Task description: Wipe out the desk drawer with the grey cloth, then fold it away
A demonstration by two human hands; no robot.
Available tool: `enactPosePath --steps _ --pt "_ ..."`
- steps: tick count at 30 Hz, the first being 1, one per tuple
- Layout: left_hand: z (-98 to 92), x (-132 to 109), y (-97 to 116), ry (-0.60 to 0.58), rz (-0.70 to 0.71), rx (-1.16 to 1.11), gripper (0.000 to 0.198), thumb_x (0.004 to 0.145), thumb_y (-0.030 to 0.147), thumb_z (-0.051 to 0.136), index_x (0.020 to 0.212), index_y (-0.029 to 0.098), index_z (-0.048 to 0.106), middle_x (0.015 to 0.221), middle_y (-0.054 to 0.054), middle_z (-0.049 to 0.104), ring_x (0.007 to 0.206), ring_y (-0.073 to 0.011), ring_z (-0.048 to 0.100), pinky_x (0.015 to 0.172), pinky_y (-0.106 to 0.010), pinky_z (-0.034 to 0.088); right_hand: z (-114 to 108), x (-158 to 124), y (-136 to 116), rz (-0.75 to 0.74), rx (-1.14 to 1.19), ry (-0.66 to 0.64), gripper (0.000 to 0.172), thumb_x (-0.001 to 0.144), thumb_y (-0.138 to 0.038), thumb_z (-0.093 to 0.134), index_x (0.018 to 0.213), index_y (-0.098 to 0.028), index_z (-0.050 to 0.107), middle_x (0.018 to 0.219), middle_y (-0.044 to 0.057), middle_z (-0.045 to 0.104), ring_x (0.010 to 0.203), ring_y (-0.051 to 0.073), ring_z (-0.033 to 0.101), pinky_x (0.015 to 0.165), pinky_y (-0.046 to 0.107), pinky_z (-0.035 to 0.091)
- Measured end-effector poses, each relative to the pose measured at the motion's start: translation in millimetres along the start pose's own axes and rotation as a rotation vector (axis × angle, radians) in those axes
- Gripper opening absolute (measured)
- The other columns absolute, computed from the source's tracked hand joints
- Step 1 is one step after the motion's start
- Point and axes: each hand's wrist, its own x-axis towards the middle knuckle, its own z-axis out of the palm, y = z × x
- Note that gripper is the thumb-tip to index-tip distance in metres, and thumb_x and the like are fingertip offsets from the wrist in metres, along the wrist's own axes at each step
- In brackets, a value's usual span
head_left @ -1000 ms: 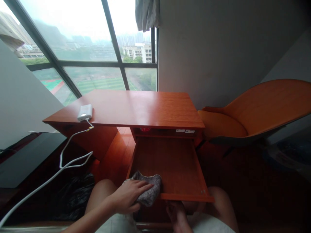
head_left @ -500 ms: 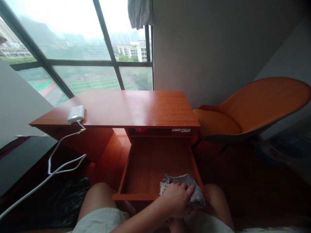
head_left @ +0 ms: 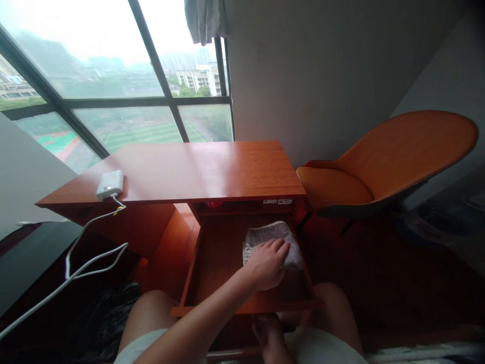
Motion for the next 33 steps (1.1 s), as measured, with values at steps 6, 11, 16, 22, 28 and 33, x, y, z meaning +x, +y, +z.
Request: enactPosePath --steps 6,11,16,22,28,33 --pt "53.2 1 -15 -0.294 0.3 0.086 0.054 0.077 0.036 0.058 0.13 0.03 0.047 0.135 -0.009 0.05 0.118 -0.0306 0.048 0.088 -0.043 0.042 -2 -4 2 0.068 0.126 0.002 0.025 0.041 -0.018 0.063 0.064 -0.024 0.053 0.061 -0.004 0.066 0.063 0.017 0.064 0.054 0.027 0.047" --pt "61.5 0 -36 -0.275 0.468 0.059 0.06 0.079 0.038 0.057 0.137 0.034 0.041 0.146 -0.004 0.042 0.13 -0.0302 0.038 0.101 -0.049 0.033 -3 -3 6 0.118 0.193 0.042 0.031 0.04 -0.017 0.065 0.066 -0.024 0.051 0.058 -0.004 0.065 0.061 0.016 0.063 0.053 0.025 0.045" --pt "81.2 -4 -40 -0.226 0.43 0.063 0.072 0.079 0.04 0.057 0.144 0.028 0.028 0.152 -0.008 0.033 0.138 -0.0305 0.028 0.109 -0.054 0.022 -6 2 13 0.104 0.171 0.034 0.033 0.041 -0.019 0.071 0.068 -0.024 0.051 0.061 -0.004 0.065 0.065 0.017 0.064 0.056 0.026 0.047" --pt "96.8 12 -48 -0.123 0.27 0.05 0.08 0.079 0.047 0.057 0.147 0.025 0.022 0.154 -0.011 0.027 0.141 -0.0332 0.02 0.111 -0.056 0.013 -6 2 10 0.087 0.004 0.071 0.019 0.07 -0.034 0.071 0.083 -0.025 0.059 0.082 0.0 0.067 0.081 0.02 0.064 0.061 0.034 0.053" --pt "100.0 55 -81 -0.066 0.096 0.076 0.082 0.079 0.047 0.056 0.148 0.022 0.019 0.156 -0.011 0.023 0.142 -0.0328 0.014 0.112 -0.055 0.005 -8 -14 -2 0.047 -0.074 0.084 0.025 0.082 -0.033 0.063 0.106 -0.027 0.059 0.112 0.004 0.062 0.103 0.021 0.059 0.076 0.036 0.054" --pt "103.4 94 -107 -0.006 0.014 0.09 0.087 0.078 0.046 0.055 0.148 0.016 0.013 0.153 -0.013 0.029 0.142 -0.0308 0.016 0.114 -0.052 0.005 -10 -22 -8 0.001 -0.104 0.107 0.024 0.084 -0.035 0.06 0.107 -0.028 0.06 0.114 0.004 0.061 0.102 0.019 0.059 0.077 0.034 0.054"
